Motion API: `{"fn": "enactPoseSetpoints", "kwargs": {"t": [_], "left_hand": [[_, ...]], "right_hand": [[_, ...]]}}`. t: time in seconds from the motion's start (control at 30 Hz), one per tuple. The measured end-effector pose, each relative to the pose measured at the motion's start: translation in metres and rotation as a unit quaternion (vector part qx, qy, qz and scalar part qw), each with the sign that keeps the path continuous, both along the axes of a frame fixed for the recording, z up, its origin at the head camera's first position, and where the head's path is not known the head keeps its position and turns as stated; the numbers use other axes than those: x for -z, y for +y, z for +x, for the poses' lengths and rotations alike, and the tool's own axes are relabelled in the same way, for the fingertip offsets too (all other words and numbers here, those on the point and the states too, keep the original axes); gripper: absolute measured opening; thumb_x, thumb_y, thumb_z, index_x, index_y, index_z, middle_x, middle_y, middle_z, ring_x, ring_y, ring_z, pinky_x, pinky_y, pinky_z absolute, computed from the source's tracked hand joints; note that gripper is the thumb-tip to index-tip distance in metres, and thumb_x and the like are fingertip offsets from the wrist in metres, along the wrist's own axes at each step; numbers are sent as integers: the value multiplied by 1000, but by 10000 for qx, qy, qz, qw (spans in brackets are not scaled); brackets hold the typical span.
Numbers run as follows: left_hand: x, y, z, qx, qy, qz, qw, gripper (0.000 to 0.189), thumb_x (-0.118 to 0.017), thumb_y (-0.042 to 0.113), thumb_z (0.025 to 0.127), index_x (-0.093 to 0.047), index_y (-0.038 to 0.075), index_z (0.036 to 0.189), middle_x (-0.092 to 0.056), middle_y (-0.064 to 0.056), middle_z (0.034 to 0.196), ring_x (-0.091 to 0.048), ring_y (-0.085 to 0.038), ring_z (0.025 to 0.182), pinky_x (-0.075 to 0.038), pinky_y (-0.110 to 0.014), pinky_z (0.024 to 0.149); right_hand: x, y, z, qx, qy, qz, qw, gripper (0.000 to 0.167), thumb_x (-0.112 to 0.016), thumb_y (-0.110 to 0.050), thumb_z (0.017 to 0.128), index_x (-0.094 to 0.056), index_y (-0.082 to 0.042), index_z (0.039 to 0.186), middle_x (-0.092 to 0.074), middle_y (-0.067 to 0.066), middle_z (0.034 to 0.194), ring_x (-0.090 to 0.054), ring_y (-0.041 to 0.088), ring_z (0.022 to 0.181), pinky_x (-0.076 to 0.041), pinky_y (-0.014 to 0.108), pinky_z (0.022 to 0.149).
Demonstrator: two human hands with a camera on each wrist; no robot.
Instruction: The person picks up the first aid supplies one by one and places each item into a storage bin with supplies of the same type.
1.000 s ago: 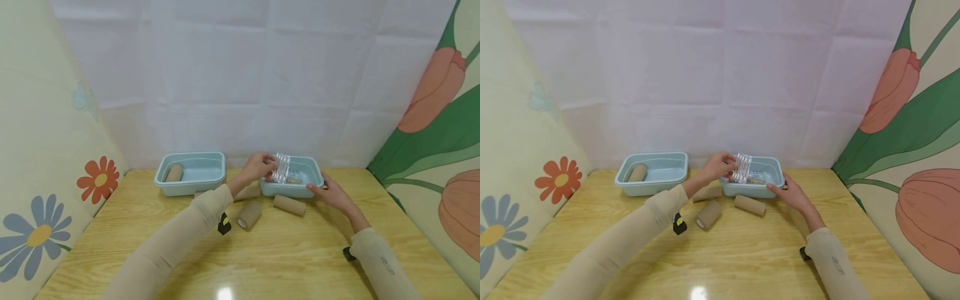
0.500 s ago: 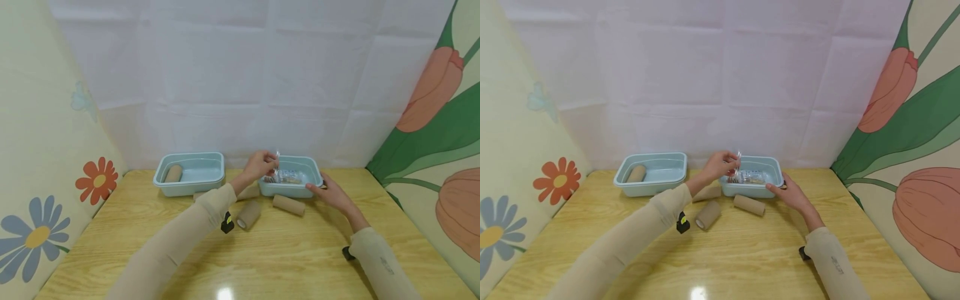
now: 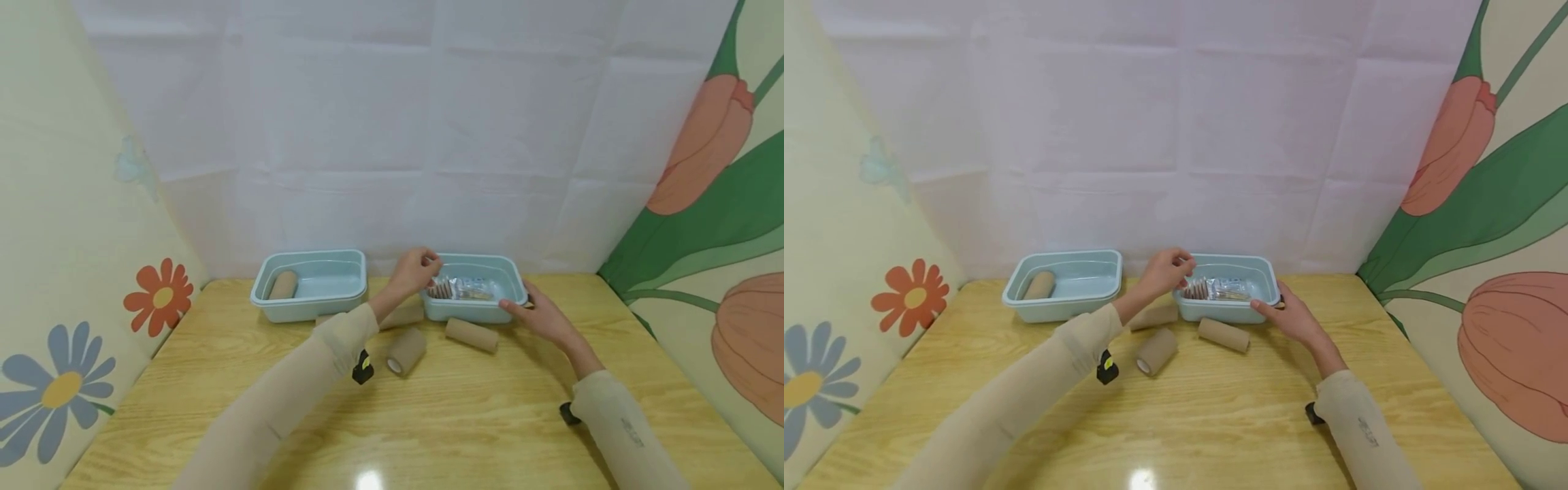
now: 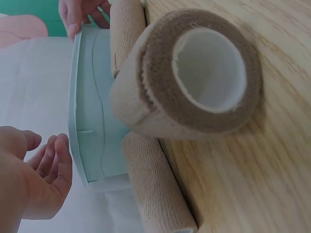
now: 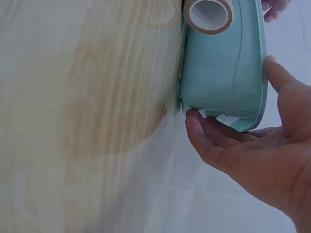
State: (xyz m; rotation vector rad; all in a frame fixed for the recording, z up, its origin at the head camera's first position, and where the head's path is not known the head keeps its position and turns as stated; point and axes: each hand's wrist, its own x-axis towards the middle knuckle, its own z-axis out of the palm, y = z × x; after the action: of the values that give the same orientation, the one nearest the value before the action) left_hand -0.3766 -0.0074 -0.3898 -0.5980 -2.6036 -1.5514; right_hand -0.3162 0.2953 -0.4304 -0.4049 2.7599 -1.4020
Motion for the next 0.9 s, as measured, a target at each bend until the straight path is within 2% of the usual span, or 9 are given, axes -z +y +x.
{"fn": "enactPoseSetpoints", "kwargs": {"t": [0.3, 0.53, 0.7, 0.9], "left_hand": [[-7, -12, 12, 152, 409, -262, 9987, 29, -55, 19, 106, -66, -1, 124, -71, -21, 102, -71, -36, 82, -55, -34, 62], [-10, -17, 22, 253, 745, -369, 9962, 22, -59, 16, 103, -69, 3, 116, -72, -10, 94, -68, -19, 72, -55, -32, 62], [-9, -22, 31, 299, 956, -401, 9942, 20, -60, 15, 104, -69, 3, 116, -70, -7, 94, -67, -17, 75, -56, -31, 66], [-5, -30, 37, 234, 1220, -527, 9909, 21, -62, 17, 102, -70, 4, 116, -71, -6, 95, -66, -18, 83, -55, -32, 76]], "right_hand": [[2, 4, -3, -32, -12, 39, 10000, 91, -60, -55, 99, -16, -8, 163, -42, 27, 150, -45, 44, 131, -51, 51, 91], [1, 9, -4, -45, -45, -26, 10000, 91, -61, -54, 99, -16, -8, 163, -41, 28, 150, -44, 45, 131, -51, 53, 91], [1, 11, -6, -83, -9, -20, 10000, 90, -60, -54, 99, -17, -6, 163, -39, 28, 151, -42, 46, 134, -50, 54, 93], [1, 11, -7, -82, -2, 35, 10000, 90, -60, -53, 100, -17, -6, 163, -39, 29, 151, -43, 46, 133, -51, 53, 92]]}}
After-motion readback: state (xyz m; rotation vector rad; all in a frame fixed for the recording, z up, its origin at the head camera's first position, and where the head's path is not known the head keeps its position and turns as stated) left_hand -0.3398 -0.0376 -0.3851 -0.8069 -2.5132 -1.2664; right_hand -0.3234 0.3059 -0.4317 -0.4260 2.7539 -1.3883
